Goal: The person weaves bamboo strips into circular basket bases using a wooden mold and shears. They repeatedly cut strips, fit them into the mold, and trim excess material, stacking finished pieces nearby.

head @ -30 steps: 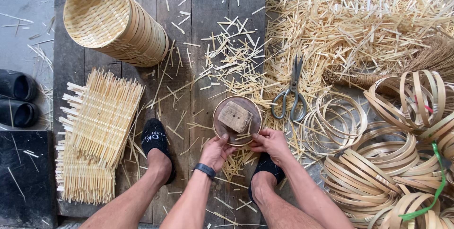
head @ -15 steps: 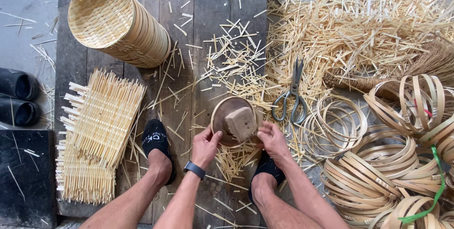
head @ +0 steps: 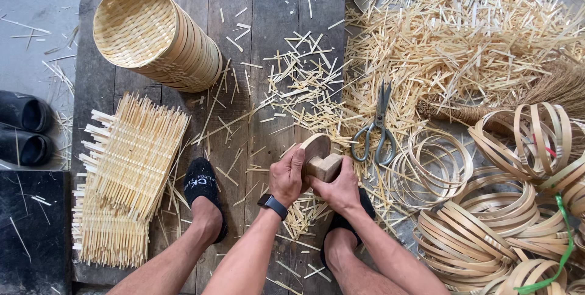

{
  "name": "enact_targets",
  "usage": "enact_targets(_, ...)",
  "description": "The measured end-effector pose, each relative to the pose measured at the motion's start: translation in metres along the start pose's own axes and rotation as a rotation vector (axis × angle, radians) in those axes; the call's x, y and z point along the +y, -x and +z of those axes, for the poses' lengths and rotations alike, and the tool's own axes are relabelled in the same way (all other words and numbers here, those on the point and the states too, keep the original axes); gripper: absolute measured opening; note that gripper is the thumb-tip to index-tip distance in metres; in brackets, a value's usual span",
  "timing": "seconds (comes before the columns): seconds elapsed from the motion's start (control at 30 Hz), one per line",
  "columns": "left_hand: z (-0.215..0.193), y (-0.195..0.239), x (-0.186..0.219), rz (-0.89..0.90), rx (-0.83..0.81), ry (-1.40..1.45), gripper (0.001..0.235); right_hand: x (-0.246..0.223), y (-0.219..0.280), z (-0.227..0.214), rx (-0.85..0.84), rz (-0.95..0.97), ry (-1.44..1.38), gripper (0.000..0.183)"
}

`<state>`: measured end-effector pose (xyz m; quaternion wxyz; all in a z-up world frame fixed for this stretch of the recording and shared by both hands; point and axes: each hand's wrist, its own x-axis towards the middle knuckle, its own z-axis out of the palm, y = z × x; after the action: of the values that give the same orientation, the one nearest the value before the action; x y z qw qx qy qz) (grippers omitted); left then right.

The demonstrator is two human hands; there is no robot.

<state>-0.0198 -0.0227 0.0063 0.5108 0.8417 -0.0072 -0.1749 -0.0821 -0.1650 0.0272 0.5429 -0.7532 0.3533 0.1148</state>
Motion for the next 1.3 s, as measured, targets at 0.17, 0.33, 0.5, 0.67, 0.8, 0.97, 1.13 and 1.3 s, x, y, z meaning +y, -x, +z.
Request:
enact_targets(0.17, -0.014, -0.027, -0.042, -0.26, 0.062, 0.017, 0.063, 0.032, -0.014, -0.014, -0.193, -0.035, -0.388, 0.076)
enact_targets(0.33, -0.065, -0.05, -0.079, -0.49, 0.245, 0.052, 0.069, 0.076, -0.005, -0.031, -0.359, 0.012, -0.971, 0.074)
enact_targets(0.5, -0.113, -0.056, -0.078, -0.578, 0.364, 0.651, 0.058, 0.071, -0.011, -0.013, -0.373, 0.104, -0.794, 0.085)
enact_targets(0.67, -0.136, -0.052, -0.06, -0.499, 0.276, 0.891, 0.061, 0.047, -0.017, 0.014, -0.29, 0.073, -0.297, 0.08)
enact_targets(0.8, -0.149, -0.053, -0.046, -0.482, 0.282, 0.832, 0.059, 0.055, -0.014, -0.004, -0.275, 0.117, -0.276, 0.077)
enact_targets(0.97, -0.147, -0.052, -0.033, -0.446, 0.299, 0.746, 0.057, 0.081, -0.006, -0.056, -0.24, -0.061, -0.512, 0.063)
enact_targets(1.13, -0.14, -0.051, -0.021, -0.474, 0.304, 0.747, 0.055, 0.058, -0.015, -0.051, -0.257, 0.168, -0.27, 0.067)
enact_targets(1.3, -0.145, -0.051, -0.009, -0.451, 0.303, 0.757, 0.052, 0.01, -0.025, -0.012, -0.291, 0.12, -0.319, 0.068)
